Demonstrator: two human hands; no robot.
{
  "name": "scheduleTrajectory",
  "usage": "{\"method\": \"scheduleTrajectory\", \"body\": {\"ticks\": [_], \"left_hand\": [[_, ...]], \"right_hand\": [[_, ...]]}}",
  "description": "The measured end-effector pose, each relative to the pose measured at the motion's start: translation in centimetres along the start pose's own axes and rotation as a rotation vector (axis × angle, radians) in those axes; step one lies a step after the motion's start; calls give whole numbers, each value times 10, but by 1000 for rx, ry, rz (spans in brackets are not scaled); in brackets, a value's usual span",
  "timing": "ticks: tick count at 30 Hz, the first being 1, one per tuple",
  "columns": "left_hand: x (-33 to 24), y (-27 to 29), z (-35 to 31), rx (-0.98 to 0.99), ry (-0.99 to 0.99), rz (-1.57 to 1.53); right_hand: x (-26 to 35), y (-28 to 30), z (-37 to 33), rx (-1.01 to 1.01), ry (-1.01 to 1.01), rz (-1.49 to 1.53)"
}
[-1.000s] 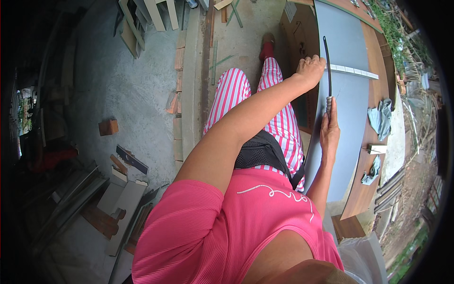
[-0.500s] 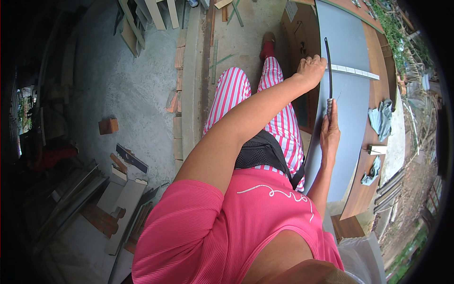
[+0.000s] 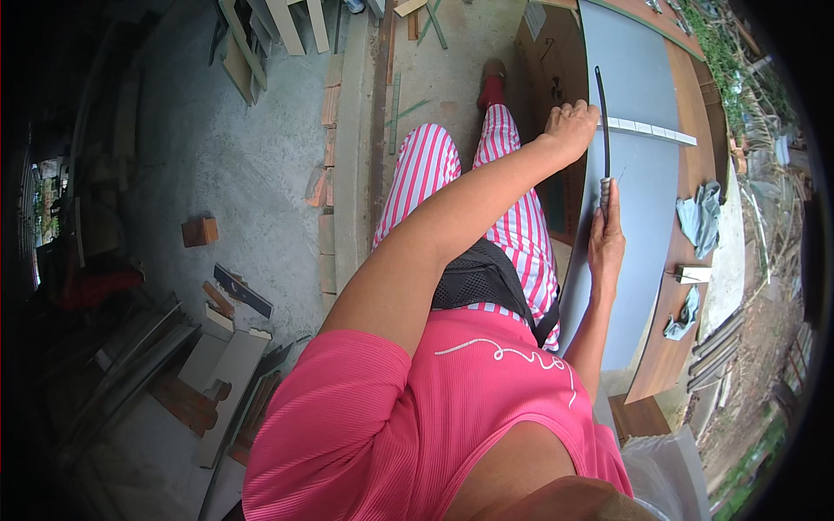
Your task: The recorder uses a utility knife and a metal ruler to measure and cut a grey laminate board on a workbench.
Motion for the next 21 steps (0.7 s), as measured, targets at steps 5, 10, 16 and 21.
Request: {"method": "scheduleTrajectory", "body": {"ticks": [5, 10, 16, 21], "left_hand": [[1, -2, 0, 3, 13, -8], [-2, 3, 1, -6, -5, 17], [-1, 3, -1, 4, -4, -1], [1, -1, 0, 7, 19, -16]], "right_hand": [[6, -1, 4, -8, 30, 20], [-6, 0, -4, -14, 39, 40], [2, 0, 2, -13, 34, 27], [2, -1, 0, 15, -4, -4]]}}
Point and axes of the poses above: each hand's wrist, its own z-axis towards the middle knuckle, its own y-axis out of the back of the hand, x = y × z, the point moved 5 cm from there along z, towards the middle knuckle, and after that the axes turned 12 degrees about -y, right-handed, at the moved point
